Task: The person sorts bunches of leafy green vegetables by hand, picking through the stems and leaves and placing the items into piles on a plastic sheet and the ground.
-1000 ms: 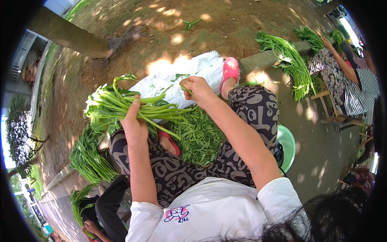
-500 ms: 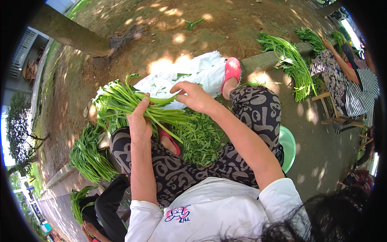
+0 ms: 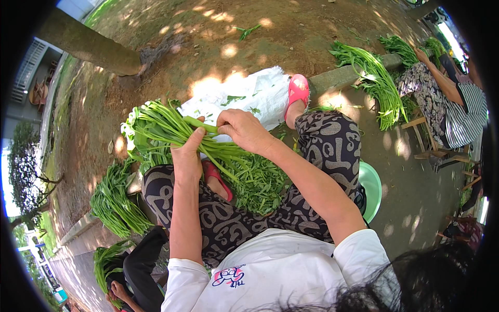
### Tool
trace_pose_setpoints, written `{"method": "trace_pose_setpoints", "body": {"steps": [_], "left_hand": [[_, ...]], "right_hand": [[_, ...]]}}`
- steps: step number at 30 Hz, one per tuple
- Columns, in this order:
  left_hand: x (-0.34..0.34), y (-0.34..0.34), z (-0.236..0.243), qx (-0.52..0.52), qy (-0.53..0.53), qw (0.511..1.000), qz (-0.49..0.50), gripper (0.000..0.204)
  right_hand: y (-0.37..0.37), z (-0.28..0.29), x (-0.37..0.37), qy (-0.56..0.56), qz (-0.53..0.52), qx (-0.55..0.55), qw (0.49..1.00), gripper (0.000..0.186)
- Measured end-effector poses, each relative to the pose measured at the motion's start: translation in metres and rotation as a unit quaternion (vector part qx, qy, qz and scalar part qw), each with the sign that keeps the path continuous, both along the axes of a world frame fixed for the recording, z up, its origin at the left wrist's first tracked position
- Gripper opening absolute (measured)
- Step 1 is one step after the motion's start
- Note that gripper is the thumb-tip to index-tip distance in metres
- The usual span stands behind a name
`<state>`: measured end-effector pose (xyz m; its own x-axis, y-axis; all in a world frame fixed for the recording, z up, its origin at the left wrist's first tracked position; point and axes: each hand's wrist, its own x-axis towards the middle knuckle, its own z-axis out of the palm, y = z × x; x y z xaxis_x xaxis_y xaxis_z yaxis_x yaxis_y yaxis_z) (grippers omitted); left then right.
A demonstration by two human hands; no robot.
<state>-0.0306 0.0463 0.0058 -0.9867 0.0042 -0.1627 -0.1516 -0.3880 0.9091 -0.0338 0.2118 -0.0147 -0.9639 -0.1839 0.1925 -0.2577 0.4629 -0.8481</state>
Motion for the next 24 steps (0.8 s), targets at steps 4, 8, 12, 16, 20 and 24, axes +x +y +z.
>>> {"method": "trace_pose_setpoints", "body": {"steps": [4, 8, 12, 16, 20, 24], "left_hand": [[0.0, -0.003, -0.007, -0.064, 0.013, 0.998, -0.019, 0.027], [0.0, -0.005, -0.015, -0.085, 0.03, 0.996, 0.005, 0.021], [0.002, 0.003, -0.006, -0.134, 0.02, 0.991, -0.012, 0.016], [0.003, 0.004, -0.008, -0.148, 0.043, 0.988, -0.025, 0.014], [0.002, 0.002, -0.009, -0.169, 0.049, 0.984, -0.04, 0.013], [0.003, 0.002, -0.004, -0.154, 0.05, 0.985, -0.054, 0.013]], "right_hand": [[0.0, 0.002, -0.001, -0.01, -0.002, 0.001, 1.0, 0.013], [-0.003, 0.004, 0.001, -0.011, 0.006, -0.059, 0.998, 0.016], [-0.006, 0.002, 0.001, -0.019, 0.002, -0.135, 0.991, 0.021], [-0.004, 0.005, 0.0, -0.026, -0.001, -0.092, 0.995, 0.022], [-0.003, 0.009, 0.002, -0.014, -0.004, -0.054, 0.998, 0.018], [-0.002, 0.008, 0.001, -0.04, 0.011, -0.088, 0.995, 0.014]]}}
